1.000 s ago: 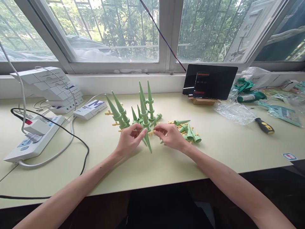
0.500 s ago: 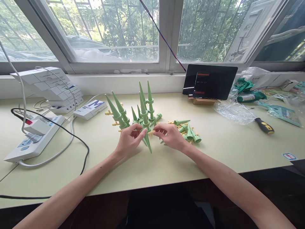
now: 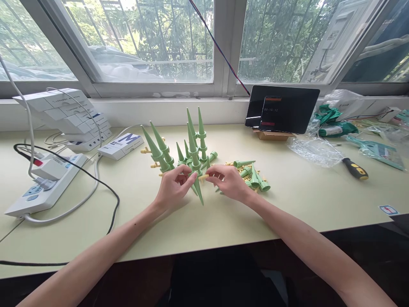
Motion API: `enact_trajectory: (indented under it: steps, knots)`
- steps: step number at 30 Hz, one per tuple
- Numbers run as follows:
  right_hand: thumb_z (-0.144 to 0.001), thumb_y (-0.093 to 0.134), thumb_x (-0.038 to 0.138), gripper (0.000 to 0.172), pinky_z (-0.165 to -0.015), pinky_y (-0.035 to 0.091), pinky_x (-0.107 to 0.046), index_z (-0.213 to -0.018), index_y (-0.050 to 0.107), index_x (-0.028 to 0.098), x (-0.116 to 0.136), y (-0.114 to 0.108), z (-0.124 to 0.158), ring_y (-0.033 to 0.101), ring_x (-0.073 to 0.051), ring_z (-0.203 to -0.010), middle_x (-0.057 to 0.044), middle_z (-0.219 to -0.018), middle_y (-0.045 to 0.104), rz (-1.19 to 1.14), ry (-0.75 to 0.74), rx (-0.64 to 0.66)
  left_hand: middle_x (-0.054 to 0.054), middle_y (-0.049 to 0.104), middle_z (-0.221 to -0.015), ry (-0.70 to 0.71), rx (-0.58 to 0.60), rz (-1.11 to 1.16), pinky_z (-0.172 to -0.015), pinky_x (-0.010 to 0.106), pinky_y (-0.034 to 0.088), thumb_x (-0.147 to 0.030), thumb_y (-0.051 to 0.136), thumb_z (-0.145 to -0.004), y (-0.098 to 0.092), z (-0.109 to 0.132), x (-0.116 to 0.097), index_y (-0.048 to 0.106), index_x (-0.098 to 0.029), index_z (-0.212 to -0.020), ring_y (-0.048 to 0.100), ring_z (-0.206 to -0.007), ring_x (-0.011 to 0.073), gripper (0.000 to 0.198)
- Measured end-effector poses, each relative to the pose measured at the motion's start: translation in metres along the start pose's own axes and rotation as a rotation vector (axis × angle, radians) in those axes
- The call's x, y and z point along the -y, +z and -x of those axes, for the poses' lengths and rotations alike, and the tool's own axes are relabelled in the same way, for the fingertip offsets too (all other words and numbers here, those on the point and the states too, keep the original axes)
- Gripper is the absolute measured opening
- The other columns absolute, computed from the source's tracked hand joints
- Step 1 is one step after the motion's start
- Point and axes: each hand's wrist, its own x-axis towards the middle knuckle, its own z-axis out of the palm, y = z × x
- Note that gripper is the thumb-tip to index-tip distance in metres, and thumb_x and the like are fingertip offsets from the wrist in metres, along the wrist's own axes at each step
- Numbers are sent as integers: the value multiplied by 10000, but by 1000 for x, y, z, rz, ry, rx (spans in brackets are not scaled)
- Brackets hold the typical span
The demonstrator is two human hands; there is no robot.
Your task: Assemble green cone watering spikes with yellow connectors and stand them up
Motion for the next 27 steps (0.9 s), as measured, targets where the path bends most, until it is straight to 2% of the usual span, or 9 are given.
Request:
enact_trajectory:
  steps: [27]
  knots:
    - [-860,670,154,34,-588,455,-246,-830,655,160,-2,1,0,536,-94,-553,5,-727,641,17,2,30,-31,535,-655,42,-14,-21,-442,198,362,-316,630,-873,1,0,3,568,-178,-793,448,-481,66,171]
